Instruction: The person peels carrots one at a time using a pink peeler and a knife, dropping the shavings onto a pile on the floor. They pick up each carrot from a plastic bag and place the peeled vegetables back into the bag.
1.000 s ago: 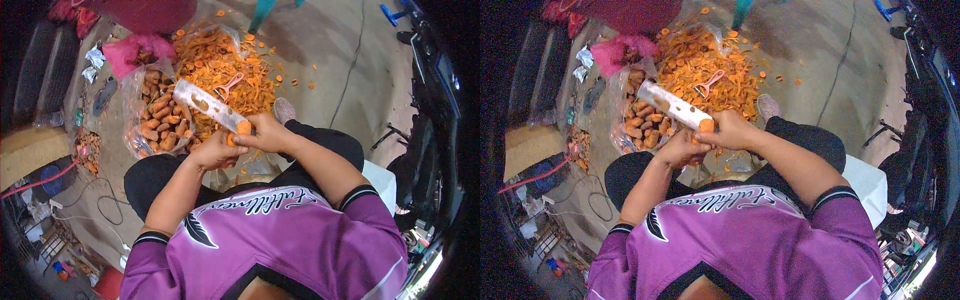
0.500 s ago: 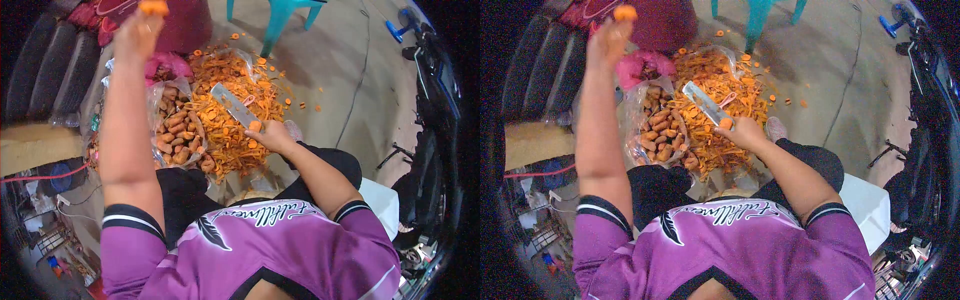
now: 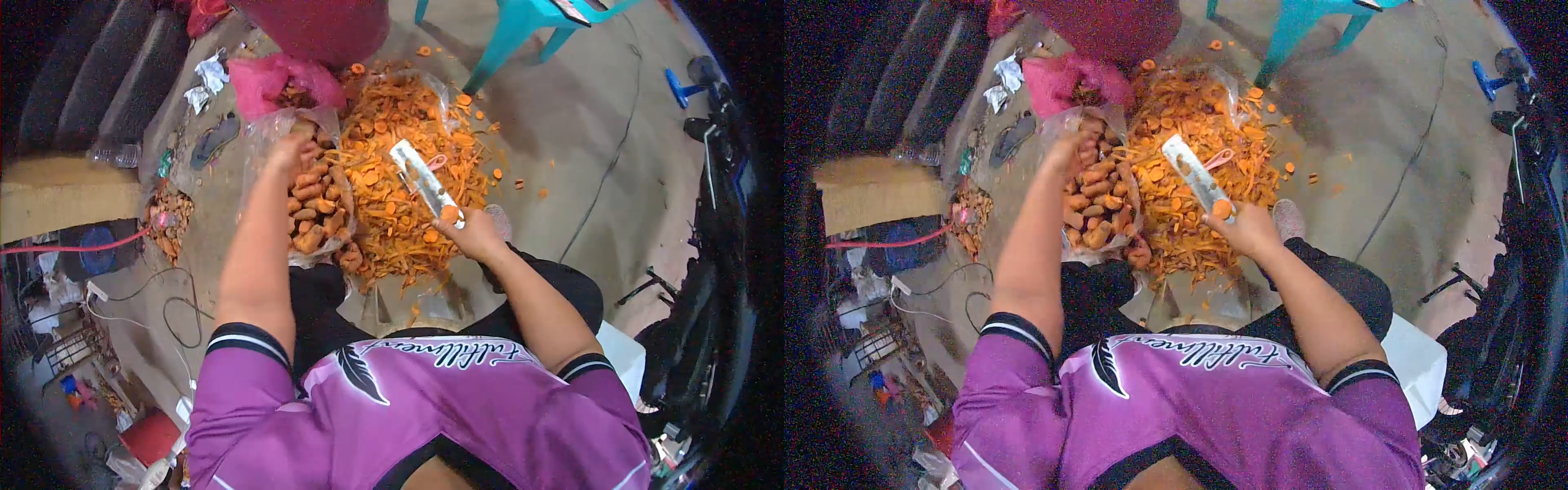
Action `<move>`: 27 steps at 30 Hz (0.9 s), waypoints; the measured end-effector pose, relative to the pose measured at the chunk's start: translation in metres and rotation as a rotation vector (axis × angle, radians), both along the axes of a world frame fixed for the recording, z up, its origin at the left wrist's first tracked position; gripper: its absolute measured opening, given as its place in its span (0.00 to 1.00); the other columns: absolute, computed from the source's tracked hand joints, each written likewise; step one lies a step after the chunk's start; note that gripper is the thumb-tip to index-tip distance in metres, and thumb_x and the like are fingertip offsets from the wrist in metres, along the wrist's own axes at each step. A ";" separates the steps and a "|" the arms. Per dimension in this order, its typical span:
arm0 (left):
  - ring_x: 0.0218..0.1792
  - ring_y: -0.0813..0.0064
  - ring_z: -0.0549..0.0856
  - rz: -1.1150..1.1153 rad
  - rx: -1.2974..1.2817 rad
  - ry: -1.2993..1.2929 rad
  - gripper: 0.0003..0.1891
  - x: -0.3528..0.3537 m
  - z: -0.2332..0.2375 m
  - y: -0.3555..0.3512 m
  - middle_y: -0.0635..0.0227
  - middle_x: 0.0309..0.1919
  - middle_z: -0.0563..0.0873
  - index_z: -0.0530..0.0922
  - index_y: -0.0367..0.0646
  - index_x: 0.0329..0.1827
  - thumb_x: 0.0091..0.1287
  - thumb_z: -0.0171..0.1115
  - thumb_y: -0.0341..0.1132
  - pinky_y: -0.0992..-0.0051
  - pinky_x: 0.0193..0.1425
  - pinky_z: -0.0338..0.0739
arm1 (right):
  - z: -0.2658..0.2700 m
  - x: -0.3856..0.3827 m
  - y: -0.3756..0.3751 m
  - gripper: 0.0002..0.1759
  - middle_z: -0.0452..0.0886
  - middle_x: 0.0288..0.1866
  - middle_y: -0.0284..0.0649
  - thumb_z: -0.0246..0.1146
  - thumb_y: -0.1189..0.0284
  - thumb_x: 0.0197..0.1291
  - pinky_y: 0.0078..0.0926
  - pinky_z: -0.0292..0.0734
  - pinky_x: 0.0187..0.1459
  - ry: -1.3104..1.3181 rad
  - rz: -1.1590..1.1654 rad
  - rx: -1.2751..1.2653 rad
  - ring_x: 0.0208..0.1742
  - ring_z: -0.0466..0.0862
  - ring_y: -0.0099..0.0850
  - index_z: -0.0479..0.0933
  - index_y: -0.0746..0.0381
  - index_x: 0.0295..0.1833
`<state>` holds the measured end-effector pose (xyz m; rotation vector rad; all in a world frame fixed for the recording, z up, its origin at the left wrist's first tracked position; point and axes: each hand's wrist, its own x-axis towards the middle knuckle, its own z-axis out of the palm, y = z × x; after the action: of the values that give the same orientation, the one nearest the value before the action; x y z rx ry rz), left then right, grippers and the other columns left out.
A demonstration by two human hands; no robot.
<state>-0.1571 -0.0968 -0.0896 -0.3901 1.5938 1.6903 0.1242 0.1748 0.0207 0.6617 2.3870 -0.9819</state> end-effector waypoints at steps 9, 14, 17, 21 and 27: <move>0.44 0.57 0.75 -0.475 -1.324 0.576 0.13 0.090 -0.056 -0.010 0.55 0.44 0.74 0.74 0.39 0.41 0.55 0.50 0.35 0.65 0.44 0.72 | -0.102 -0.028 0.001 0.32 0.77 0.33 0.54 0.49 0.45 0.49 0.38 0.69 0.43 -0.253 -0.180 -0.047 0.39 0.77 0.47 0.76 0.67 0.35; 0.48 0.55 0.71 -0.585 -1.246 0.666 0.14 0.077 -0.052 0.006 0.53 0.51 0.69 0.71 0.36 0.43 0.54 0.50 0.31 0.65 0.49 0.68 | -0.135 -0.079 -0.024 0.33 0.77 0.32 0.54 0.50 0.45 0.49 0.37 0.70 0.42 -0.238 -0.072 -0.024 0.38 0.77 0.47 0.76 0.70 0.31; 0.50 0.53 0.69 -0.623 -1.072 0.378 0.16 0.071 -0.074 0.022 0.52 0.50 0.68 0.68 0.35 0.46 0.53 0.50 0.30 0.65 0.52 0.65 | -0.174 -0.100 -0.043 0.32 0.77 0.32 0.55 0.51 0.48 0.49 0.37 0.71 0.42 -0.140 -0.070 0.030 0.38 0.77 0.47 0.75 0.72 0.32; 0.49 0.53 0.69 -0.428 -1.050 0.469 0.18 0.086 -0.123 0.042 0.52 0.45 0.72 0.65 0.32 0.48 0.53 0.51 0.29 0.65 0.52 0.65 | -0.210 -0.112 -0.049 0.30 0.76 0.34 0.57 0.53 0.51 0.49 0.37 0.71 0.42 -0.070 -0.329 0.064 0.39 0.77 0.47 0.72 0.72 0.38; 0.49 0.53 0.68 -0.252 -1.058 0.306 0.24 0.077 -0.101 0.068 0.50 0.46 0.69 0.59 0.34 0.52 0.54 0.56 0.33 0.65 0.50 0.67 | -0.249 -0.130 -0.028 0.28 0.77 0.31 0.53 0.52 0.52 0.50 0.35 0.72 0.39 -0.273 -0.540 0.056 0.34 0.79 0.42 0.75 0.71 0.31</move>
<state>-0.0802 -0.0287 -0.1906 -0.4130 2.5624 0.6123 -0.0061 0.1465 -0.2279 1.4129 2.0370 -0.9521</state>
